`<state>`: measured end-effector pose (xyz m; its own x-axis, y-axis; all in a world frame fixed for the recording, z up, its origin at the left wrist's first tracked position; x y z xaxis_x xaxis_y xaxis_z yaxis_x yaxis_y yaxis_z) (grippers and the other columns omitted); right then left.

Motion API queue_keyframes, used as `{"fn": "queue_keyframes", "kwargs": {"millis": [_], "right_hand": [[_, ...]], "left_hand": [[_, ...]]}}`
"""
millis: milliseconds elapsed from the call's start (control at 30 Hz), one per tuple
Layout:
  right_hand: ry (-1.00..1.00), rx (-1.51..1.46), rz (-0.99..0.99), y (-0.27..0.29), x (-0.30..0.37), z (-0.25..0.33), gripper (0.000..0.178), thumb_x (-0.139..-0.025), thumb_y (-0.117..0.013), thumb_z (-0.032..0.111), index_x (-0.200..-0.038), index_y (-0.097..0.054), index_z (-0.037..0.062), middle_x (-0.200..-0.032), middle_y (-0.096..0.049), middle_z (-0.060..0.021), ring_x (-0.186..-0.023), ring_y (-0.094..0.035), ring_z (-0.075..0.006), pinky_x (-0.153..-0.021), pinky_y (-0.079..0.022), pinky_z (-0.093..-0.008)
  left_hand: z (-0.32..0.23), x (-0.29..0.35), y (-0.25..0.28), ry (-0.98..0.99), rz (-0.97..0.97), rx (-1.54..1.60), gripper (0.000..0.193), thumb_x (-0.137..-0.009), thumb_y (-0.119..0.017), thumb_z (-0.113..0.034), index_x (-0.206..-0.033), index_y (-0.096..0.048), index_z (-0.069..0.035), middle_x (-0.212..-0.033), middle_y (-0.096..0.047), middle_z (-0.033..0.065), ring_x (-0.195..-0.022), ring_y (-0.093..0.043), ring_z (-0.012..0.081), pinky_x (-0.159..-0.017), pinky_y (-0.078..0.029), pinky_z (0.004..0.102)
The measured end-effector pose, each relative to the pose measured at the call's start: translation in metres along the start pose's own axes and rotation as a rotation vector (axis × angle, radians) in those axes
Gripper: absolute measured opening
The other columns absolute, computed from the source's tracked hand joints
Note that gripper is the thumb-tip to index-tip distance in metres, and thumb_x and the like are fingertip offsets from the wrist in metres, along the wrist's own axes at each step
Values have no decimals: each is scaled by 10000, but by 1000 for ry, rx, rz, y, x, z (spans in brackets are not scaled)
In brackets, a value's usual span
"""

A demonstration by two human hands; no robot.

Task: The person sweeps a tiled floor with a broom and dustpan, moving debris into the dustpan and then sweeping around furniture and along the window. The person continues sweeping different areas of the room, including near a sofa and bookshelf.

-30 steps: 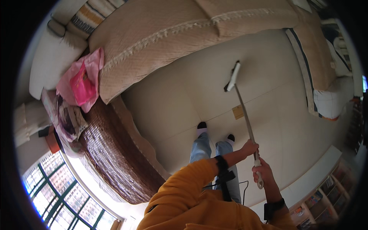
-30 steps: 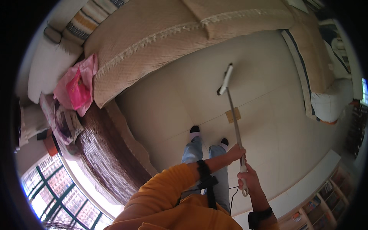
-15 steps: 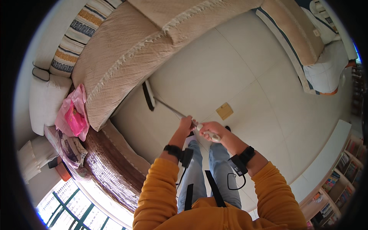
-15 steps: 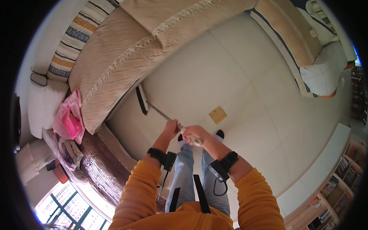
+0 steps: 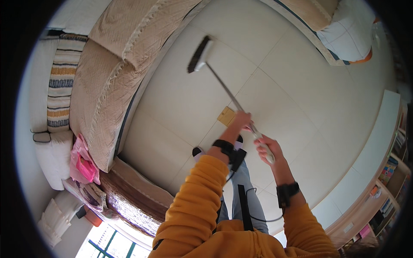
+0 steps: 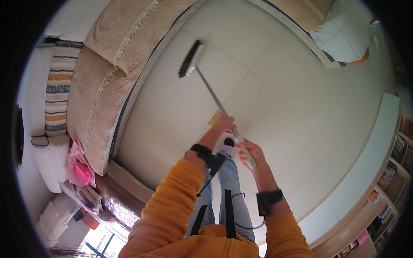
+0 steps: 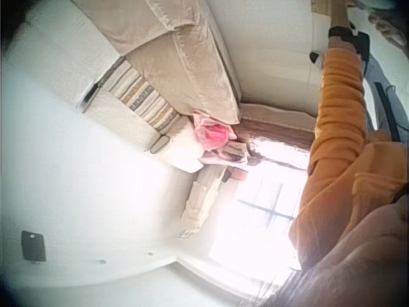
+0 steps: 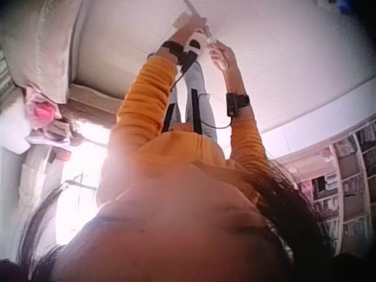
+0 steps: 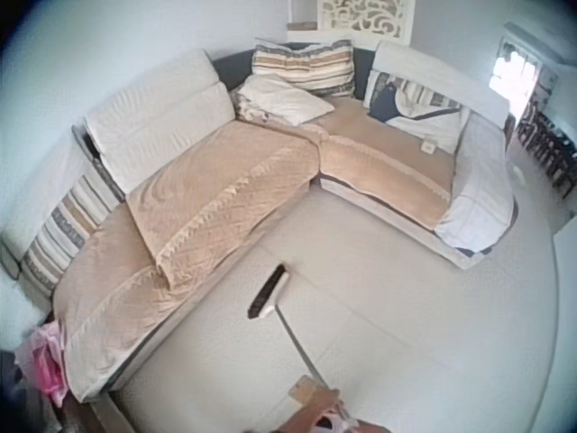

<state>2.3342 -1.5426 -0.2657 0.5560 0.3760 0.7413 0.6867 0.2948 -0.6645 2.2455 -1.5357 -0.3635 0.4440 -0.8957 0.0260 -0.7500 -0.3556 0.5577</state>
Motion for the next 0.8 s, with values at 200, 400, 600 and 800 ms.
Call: {"fn": "queue_keyframes", "kwargs": {"millis": [200, 400, 600, 800], "right_hand": [[123, 265, -318, 15, 138, 14, 373, -683, -428, 18, -1045, -349, 59, -565, -430, -40, -357, -409, -98, -295, -350, -220], [-132, 431, -240, -6, 170, -44, 426, -644, -470, 7, -1051, -355, 59, -571, -458, -60, -373, -441, -125, -331, -380, -256], [-210, 300, 69, -35, 39, -113, 102, -654, -503, 66, -712, -438, 12, -608, -476, -72, -413, -444, -115, -382, -362, -218], [-200, 225, 12, 1, 4, -102, 82, -646, -536, 60, -660, -461, 29, -506, -440, -27, -375, -402, -73, -328, -316, -189]], "left_hand": [[-122, -11, -89, 1119, 71, 1325, 148, -698, -473, -140, -709, -415, -4, -604, -497, 104, -457, -530, 225, -390, -431, 315], [-172, 62, -35, 1114, -145, 1401, 168, -748, -437, -157, -842, -368, -36, -645, -476, 84, -506, -525, 201, -447, -443, 295], [-65, 178, 23, 1348, -302, 1242, 108, -740, -448, -141, -768, -449, -36, -675, -505, 84, -496, -506, 190, -447, -422, 265], [-7, 192, -14, 1558, -43, 1136, 111, -721, -467, -118, -716, -490, -9, -700, -525, 117, -626, -550, 210, -548, -488, 329]]}}
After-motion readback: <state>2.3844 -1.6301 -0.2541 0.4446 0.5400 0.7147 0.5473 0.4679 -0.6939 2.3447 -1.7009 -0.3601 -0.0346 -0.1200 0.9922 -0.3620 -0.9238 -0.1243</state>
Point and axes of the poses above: each hand's wrist, its own x-axis away from the middle knuckle, its own y-axis out of the back of the hand, z = x × y, the point moved 10 cm from there along -x, towards the middle knuckle
